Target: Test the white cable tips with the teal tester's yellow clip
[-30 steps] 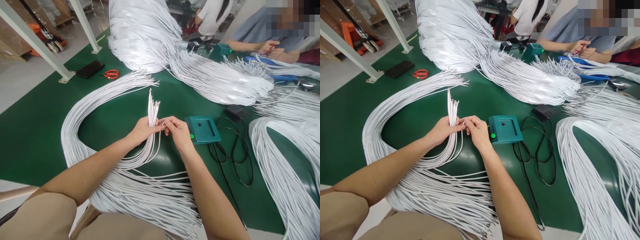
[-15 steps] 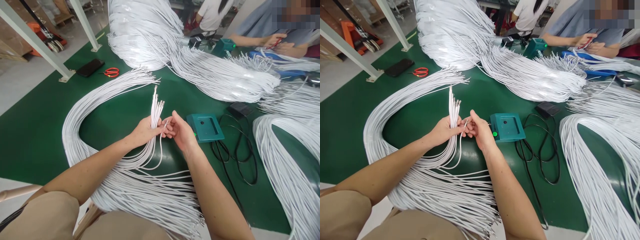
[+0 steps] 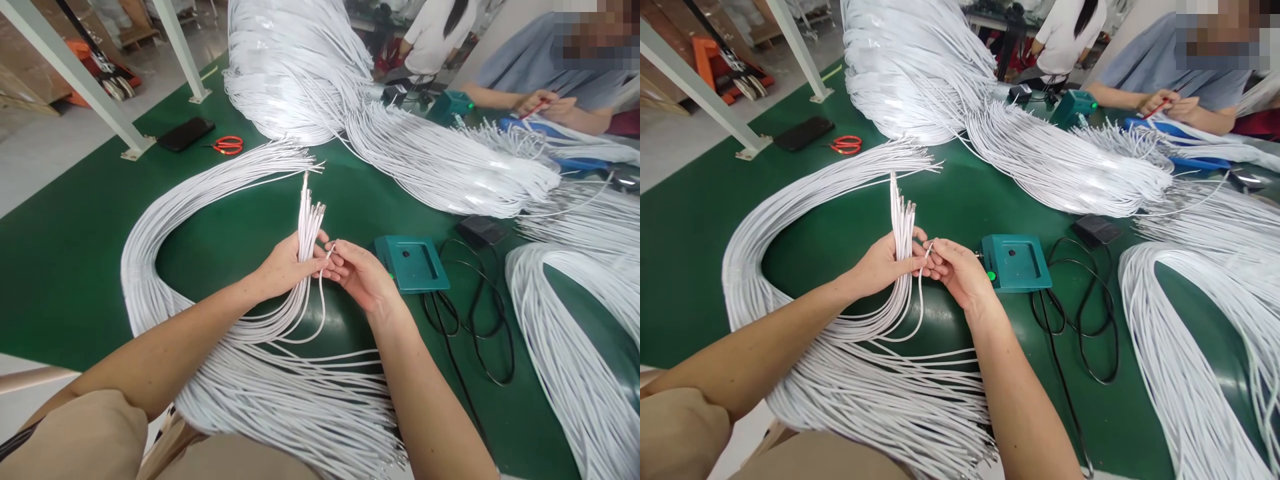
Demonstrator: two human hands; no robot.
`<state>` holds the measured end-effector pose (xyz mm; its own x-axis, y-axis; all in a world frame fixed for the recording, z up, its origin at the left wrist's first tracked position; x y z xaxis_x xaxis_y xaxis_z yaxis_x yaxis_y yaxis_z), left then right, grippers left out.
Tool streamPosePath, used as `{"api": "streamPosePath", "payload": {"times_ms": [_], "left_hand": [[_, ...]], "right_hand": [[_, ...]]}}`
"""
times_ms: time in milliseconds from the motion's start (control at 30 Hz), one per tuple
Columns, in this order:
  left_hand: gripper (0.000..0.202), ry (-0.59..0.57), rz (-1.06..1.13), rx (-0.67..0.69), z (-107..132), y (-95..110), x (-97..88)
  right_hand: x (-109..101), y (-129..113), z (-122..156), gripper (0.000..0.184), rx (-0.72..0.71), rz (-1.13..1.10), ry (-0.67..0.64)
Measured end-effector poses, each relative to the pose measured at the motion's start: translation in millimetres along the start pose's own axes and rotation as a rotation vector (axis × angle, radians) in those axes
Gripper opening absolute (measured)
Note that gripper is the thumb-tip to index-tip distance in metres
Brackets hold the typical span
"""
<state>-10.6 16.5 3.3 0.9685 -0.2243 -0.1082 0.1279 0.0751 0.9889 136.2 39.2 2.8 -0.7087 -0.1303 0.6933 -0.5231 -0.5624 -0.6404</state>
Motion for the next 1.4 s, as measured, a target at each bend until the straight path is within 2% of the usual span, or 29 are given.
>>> {"api": "streamPosePath", "payload": {"times_ms": [100, 267, 333, 433, 533, 667, 833, 967, 1100, 1400], "left_hand": [[0.052, -0.037, 0.048, 0.037, -0.9, 0.4, -1.0], [0.041, -0.094, 0.067, -0.021, -3.0, 0.1, -3.7], [0.041, -0.100, 0.092, -0.064, -4.2, -1.8, -4.5], [0.042, -0.081, 0.142, -0.133, -7.0, -7.5, -5.6], [0.041, -0.060, 0.132, -0.170, -9.8, -13.3, -6.9], [0.042, -0.011, 0.005, -0.189, -12.1, -16.8, -9.7], [0.041, -0.018, -0.113, -0.187, -13.3, -16.9, -10.6], [0.041, -0.046, -0.159, -0.178, -15.5, -20.4, -7.3], [0.041, -0.015, -0.228, -0.153, -17.6, -27.1, -2.7], [0.038, 0.046, -0.400, -0.149, -18.9, -33.3, 4.1]], "right_hand": [[2.8, -3.3, 3.0, 0.028, -0.130, 0.138, 0.024], [5.2, -6.1, 6.9, 0.020, -0.379, 0.561, 0.132], [6.0, -5.0, 7.7, 0.018, -0.515, 0.847, 0.171], [10.5, -2.1, 9.8, 0.026, -0.763, 1.425, 0.176], [11.2, -3.1, 10.8, 0.033, -0.807, 1.806, 0.070], [0.2, -21.2, 11.6, 0.014, -0.713, 1.898, 0.027], [-14.6, -35.5, 10.3, 0.006, -0.551, 1.956, -0.062], [-19.7, -34.0, 8.5, 0.011, -0.587, 1.959, -0.049], [-23.7, -30.7, 8.3, 0.015, -0.636, 1.959, -0.047], [-25.5, -29.5, 9.9, 0.017, -0.742, 1.951, 0.069]]}}
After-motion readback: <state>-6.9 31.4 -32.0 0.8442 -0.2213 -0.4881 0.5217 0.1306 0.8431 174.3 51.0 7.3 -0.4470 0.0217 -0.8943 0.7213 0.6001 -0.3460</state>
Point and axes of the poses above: each hand's wrist, its own z-axis away from the middle knuckle, its own x-axis out of the palm, y = z × x, the point moved 2 cm from there along -z, towards the middle knuckle, and after that the axes turned 15 degrees about -z, right-handed, at the moved point
